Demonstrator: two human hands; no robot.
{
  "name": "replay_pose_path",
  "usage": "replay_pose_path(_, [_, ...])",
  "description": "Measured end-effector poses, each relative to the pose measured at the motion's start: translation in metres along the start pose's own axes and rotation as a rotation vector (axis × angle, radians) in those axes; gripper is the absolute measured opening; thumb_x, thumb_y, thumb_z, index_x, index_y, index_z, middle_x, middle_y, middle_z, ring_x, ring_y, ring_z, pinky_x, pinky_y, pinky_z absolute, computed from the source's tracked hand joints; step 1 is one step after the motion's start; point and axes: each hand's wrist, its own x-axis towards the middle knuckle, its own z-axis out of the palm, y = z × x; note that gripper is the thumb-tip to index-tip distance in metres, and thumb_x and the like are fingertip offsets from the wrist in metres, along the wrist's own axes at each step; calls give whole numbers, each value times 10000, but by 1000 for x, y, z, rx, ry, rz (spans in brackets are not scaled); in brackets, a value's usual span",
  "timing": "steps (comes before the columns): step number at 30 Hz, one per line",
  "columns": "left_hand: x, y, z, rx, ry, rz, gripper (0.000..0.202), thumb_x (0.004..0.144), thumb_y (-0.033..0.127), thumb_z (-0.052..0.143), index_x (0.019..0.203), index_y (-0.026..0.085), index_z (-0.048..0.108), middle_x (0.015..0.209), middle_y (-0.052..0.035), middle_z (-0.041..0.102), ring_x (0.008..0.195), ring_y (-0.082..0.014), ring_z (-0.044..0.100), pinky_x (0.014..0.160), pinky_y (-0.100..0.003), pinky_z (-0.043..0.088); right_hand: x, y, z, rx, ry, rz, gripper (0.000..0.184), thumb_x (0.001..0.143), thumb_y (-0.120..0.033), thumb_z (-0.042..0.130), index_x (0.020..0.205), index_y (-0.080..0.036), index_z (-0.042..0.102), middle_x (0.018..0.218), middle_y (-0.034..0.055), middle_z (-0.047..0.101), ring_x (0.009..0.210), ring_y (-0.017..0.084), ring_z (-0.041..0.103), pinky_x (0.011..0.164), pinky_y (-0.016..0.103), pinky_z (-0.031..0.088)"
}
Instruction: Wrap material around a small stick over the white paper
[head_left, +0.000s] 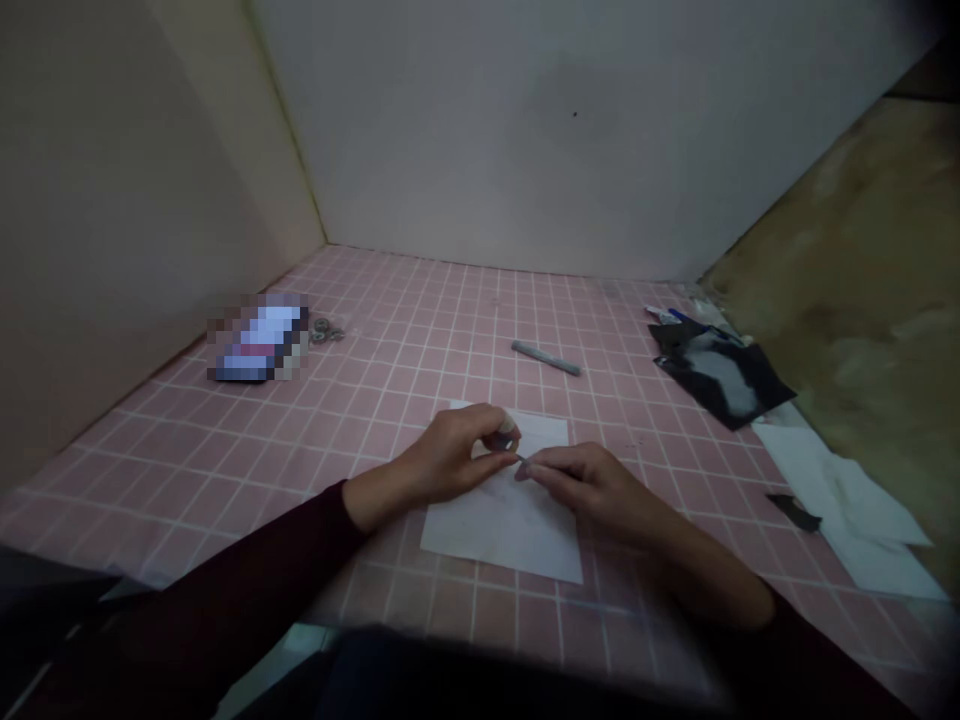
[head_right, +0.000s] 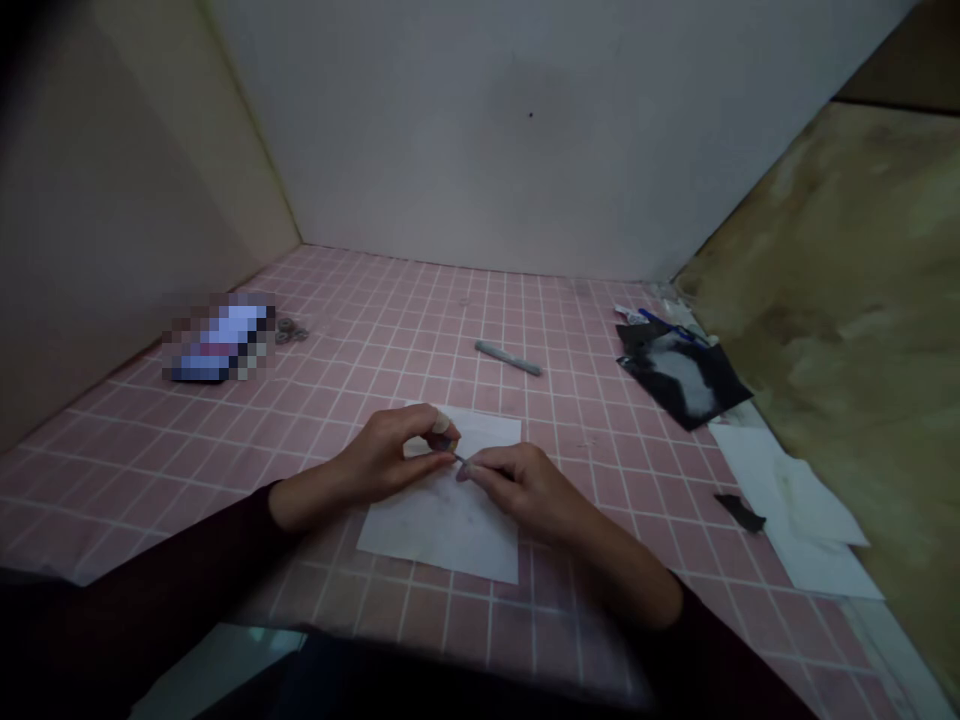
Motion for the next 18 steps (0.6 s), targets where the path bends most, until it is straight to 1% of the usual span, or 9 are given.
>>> replay_pose_path(2, [2,-2,2,-141,4,-159,143,805,261,649,879,148,601,758,-13,610,683,-116,579,660,-249,476,-1,4,8,-229,187,-52,301,938,-266,425,977,-149,700,769,60,674,686,160,619,632,265,453])
replay_pose_path(4, [4,-4,5,-349,-5,-336,179,787,287,664,848,137,589,713,-2,601,636,-106,583,607,-231,474,-3,6,17,-460,336,-79,325,928,-224,404,1081,-136,677,873,112,693,759,210,648,671,314,474])
replay_pose_path(6, [5,-6,7,-486,-3,-434,184,776,283,669,824,131,577,694,3,593,608,-98,581,576,-219,466,-3,6,23,-575,371,-85,353,927,-212,383,1131,-124,657,886,137,694,754,233,655,651,333,479])
replay_pose_path(8, [5,-6,7,-447,15,-401,180,768,274,678,826,133,581,710,-1,594,620,-101,577,585,-223,464,-3,2,23,-526,329,-75,340,933,-214,384,1105,-120,662,876,130,695,748,224,653,657,327,480])
replay_pose_path(11, [2,-2,3,-180,25,-176,151,780,262,671,860,155,600,776,-19,608,685,-123,572,650,-255,468,-1,-5,12,-247,172,-47,301,948,-258,412,961,-135,686,765,64,679,682,166,624,641,271,463])
replay_pose_path(13, [0,1,0,-35,-3,-33,121,799,241,648,889,170,608,828,-32,621,739,-141,572,703,-279,467,0,-9,3,-75,31,-31,331,958,-307,413,870,-146,689,625,13,621,568,129,566,545,231,422])
replay_pose_path(14, [0,2,-1,-2,-10,5,113,804,232,640,898,175,611,842,-35,624,753,-146,570,716,-285,466,1,-9,1,-38,-15,-28,352,960,-323,408,838,-148,688,583,1,593,532,121,540,511,223,401])
replay_pose_path(16, [0,3,-1,-26,-11,-14,114,803,235,641,896,173,616,826,-32,627,742,-144,574,707,-280,472,0,-8,0,-74,15,-33,353,958,-321,410,837,-144,690,603,12,607,547,126,548,523,228,409])
replay_pose_path(18, [1,1,2,-166,0,-136,131,795,256,654,872,159,611,756,-18,620,684,-129,580,651,-256,478,-1,-5,5,-234,174,-46,308,946,-278,422,928,-135,694,751,62,672,672,164,610,633,269,454])
